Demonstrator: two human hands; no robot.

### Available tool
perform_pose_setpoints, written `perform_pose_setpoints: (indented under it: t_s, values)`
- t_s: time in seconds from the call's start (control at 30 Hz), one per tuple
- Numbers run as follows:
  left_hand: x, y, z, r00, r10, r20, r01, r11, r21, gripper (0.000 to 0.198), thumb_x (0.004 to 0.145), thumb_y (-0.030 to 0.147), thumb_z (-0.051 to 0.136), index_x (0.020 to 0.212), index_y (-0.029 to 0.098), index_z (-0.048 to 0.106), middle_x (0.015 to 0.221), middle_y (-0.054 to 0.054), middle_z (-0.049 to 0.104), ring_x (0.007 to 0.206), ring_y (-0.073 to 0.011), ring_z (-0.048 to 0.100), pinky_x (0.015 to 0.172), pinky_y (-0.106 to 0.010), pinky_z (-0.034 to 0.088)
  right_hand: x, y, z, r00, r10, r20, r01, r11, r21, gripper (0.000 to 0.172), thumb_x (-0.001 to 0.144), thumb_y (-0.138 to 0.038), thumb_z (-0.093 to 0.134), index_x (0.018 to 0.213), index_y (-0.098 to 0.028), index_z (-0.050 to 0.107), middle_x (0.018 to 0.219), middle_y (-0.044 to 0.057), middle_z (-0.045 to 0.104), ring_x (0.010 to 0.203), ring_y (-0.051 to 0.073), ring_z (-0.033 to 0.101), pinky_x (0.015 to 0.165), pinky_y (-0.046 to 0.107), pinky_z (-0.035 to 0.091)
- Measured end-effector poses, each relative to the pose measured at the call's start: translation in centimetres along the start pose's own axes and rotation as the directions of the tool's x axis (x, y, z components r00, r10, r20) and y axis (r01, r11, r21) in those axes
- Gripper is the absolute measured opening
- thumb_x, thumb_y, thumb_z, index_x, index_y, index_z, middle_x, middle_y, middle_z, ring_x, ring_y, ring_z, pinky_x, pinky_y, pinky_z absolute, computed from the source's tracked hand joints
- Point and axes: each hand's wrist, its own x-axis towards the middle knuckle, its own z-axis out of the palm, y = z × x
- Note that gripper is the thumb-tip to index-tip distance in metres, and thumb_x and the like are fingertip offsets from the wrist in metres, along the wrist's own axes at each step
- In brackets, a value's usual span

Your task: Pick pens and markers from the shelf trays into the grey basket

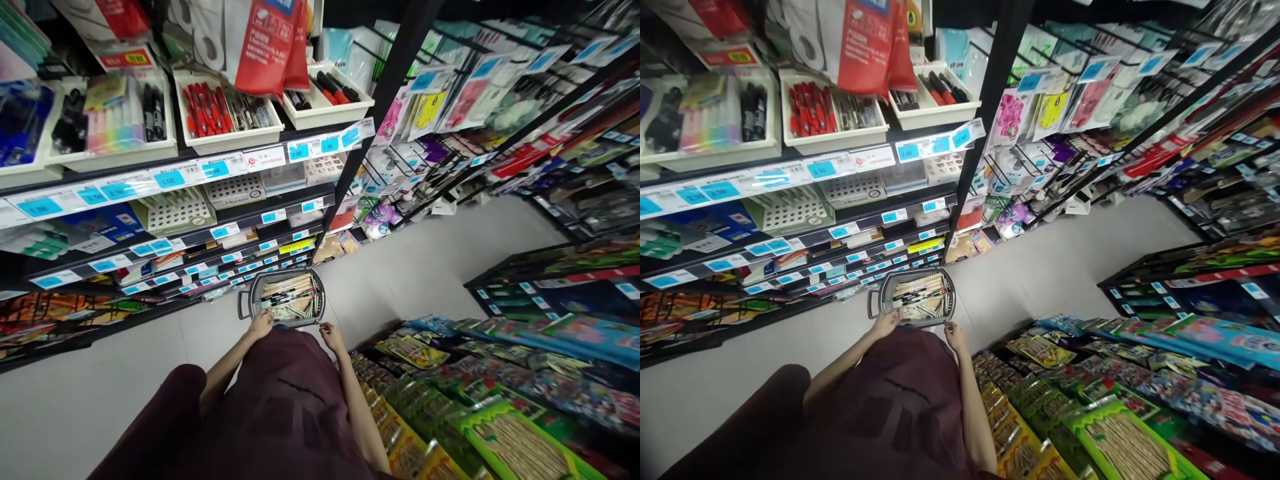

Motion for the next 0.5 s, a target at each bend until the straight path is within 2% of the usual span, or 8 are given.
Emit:
perform_pose_setpoints:
  t_s: [0.1,0.2,0.27,0.37,0.5]
  values:
    - [-0.5,-3.9,-0.1,0.988,-0.132,0.085,0.132,0.991,0.006,0.022,0.092,0.031,0.058,0.103,0.013,0.064,0.111,-0.009,0.065,0.106,-0.0226,0.061,0.093,-0.045,0.049,-1.0,0.9,0.9,0.992,0.091,0.087,-0.083,0.993,-0.089,0.016,0.094,-0.026,0.059,0.089,-0.013,0.066,0.079,0.001,0.069,0.069,0.012,0.066,0.065,0.026,0.054]
    - [-2.1,-6.3,0.1,0.965,-0.210,0.160,0.209,0.978,0.023,0.024,0.093,0.035,0.059,0.097,0.013,0.064,0.097,-0.005,0.067,0.087,-0.0174,0.065,0.081,-0.038,0.055,-2.0,1.4,1.8,0.958,0.199,0.208,-0.161,0.970,-0.184,0.017,0.092,-0.033,0.063,0.091,-0.016,0.066,0.087,0.000,0.068,0.078,0.015,0.067,0.069,0.028,0.056]
    - [-3.5,-6.6,0.3,0.963,-0.216,0.164,0.213,0.976,0.036,0.024,0.093,0.036,0.058,0.095,0.013,0.064,0.091,-0.004,0.067,0.081,-0.0162,0.064,0.076,-0.035,0.055,-2.3,1.7,2.6,0.917,0.272,0.293,-0.206,0.950,-0.236,0.017,0.092,-0.034,0.064,0.095,-0.017,0.066,0.093,0.001,0.068,0.086,0.018,0.068,0.075,0.031,0.056]
    - [-4.9,-5.9,0.9,0.984,-0.134,0.120,0.128,0.990,0.057,0.016,0.091,0.030,0.054,0.091,0.018,0.064,0.089,-0.006,0.067,0.082,-0.0211,0.066,0.072,-0.037,0.054,-2.0,2.2,4.4,0.834,0.383,0.398,-0.284,0.915,-0.286,0.022,0.094,-0.035,0.061,0.102,-0.015,0.066,0.102,0.005,0.069,0.094,0.019,0.067,0.085,0.039,0.054]
    - [-4.0,-5.7,2.2,0.991,-0.018,0.136,0.005,0.995,0.097,0.019,0.085,0.023,0.048,0.089,0.025,0.067,0.091,-0.009,0.067,0.086,-0.0294,0.068,0.069,-0.045,0.053,-1.3,3.2,8.6,0.715,0.499,0.490,-0.401,0.867,-0.297,0.033,0.097,-0.035,0.049,0.115,-0.013,0.065,0.119,0.013,0.069,0.112,0.025,0.064,0.098,0.039,0.047]
